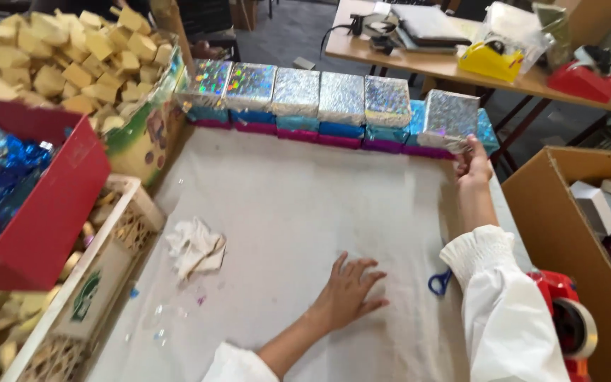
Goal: The person wraps a small rectangular box in shiny silver foil, folding the edges and securing them with clear tape from a red dispenser. After finishing the wrapping, the person places the box in a row with other wrapped items and then wipes the table surface with a cloth.
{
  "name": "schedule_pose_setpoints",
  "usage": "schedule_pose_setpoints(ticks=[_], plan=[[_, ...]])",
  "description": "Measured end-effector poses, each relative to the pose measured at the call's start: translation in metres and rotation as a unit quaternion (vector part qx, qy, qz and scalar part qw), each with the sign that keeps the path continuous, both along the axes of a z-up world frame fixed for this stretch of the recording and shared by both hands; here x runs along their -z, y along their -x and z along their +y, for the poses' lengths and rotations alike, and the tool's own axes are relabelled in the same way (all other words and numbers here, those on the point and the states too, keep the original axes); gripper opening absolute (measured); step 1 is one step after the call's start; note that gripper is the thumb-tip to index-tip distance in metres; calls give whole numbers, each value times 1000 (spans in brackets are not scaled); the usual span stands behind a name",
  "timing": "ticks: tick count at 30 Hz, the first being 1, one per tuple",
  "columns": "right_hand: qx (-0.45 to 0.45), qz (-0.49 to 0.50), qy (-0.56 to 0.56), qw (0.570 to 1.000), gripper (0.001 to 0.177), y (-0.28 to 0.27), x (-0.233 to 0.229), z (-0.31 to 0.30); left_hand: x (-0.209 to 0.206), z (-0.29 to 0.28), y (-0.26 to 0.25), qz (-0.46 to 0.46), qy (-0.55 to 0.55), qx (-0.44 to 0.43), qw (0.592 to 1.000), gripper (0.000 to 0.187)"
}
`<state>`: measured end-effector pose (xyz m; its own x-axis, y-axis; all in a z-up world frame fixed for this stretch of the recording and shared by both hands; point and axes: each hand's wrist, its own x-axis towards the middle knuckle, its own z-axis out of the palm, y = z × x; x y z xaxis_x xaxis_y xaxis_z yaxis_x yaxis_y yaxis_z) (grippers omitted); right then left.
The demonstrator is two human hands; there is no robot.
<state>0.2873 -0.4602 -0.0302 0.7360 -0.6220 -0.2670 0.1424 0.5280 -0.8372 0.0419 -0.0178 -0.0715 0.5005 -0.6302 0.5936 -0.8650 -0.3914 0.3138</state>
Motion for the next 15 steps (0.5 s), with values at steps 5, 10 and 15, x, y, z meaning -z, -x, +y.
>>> schedule_pose_setpoints(ticks=[5, 10, 15], plan=[[98, 21, 22, 995, 30, -38, 9, 0, 6, -3, -1, 33, -53, -7, 998, 54], [189, 19, 39, 981, 28, -51, -6, 20, 2, -1, -2, 37, -72, -12, 997, 63], [188, -25, 81, 978, 24, -59, -10, 20, -2, 0, -2, 65, -79, -20, 995, 71]])
